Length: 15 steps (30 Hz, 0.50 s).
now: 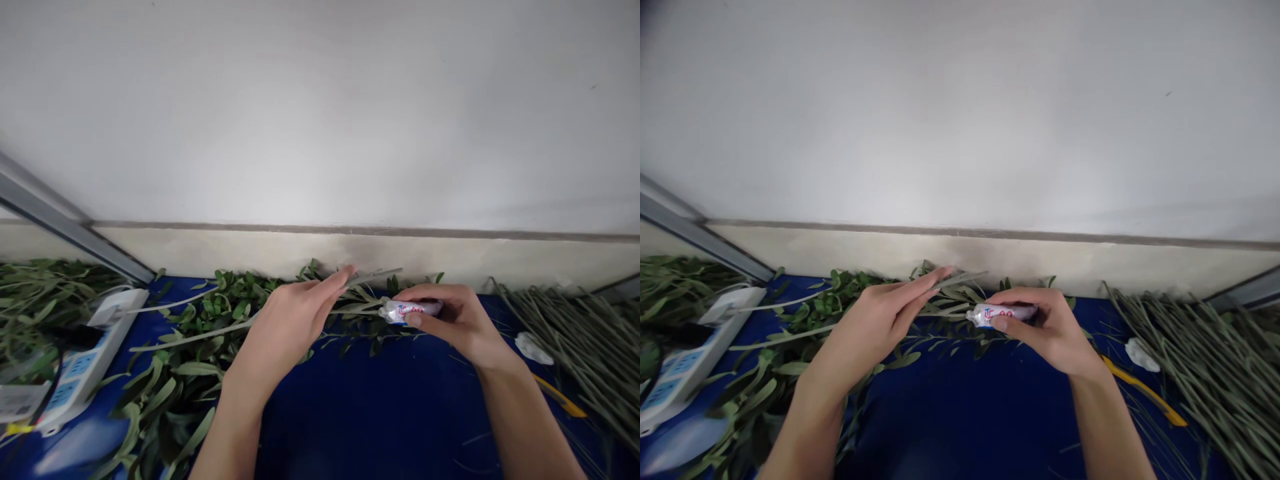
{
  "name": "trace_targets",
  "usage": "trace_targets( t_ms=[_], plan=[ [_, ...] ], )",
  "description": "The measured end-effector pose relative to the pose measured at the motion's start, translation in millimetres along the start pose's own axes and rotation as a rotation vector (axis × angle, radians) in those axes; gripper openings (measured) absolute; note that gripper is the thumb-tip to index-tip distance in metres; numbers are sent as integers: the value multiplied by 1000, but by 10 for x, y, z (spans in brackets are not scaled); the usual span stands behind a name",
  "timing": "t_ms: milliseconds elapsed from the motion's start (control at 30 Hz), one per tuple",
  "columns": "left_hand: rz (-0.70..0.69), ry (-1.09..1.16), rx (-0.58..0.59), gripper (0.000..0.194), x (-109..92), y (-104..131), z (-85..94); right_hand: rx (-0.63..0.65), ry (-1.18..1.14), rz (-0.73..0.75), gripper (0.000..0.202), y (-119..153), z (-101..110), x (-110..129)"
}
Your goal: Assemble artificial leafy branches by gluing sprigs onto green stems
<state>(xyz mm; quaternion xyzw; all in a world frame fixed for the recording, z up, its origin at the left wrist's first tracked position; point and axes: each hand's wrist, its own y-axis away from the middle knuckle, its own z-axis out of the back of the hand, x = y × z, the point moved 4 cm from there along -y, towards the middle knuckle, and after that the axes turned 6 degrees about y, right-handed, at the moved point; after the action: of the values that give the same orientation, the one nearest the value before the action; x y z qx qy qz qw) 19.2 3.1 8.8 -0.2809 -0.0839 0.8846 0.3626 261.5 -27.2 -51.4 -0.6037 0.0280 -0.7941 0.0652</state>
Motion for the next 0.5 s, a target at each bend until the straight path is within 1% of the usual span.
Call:
trace_targets(
  t_ms=[233, 500],
  plan=[
    [8, 5, 13, 42, -6, 5, -15, -5, 1, 13, 20, -7, -6, -27],
    [8, 13, 2, 42, -8, 8, -7, -2, -20, 30, 20, 1, -4, -42]
  ],
)
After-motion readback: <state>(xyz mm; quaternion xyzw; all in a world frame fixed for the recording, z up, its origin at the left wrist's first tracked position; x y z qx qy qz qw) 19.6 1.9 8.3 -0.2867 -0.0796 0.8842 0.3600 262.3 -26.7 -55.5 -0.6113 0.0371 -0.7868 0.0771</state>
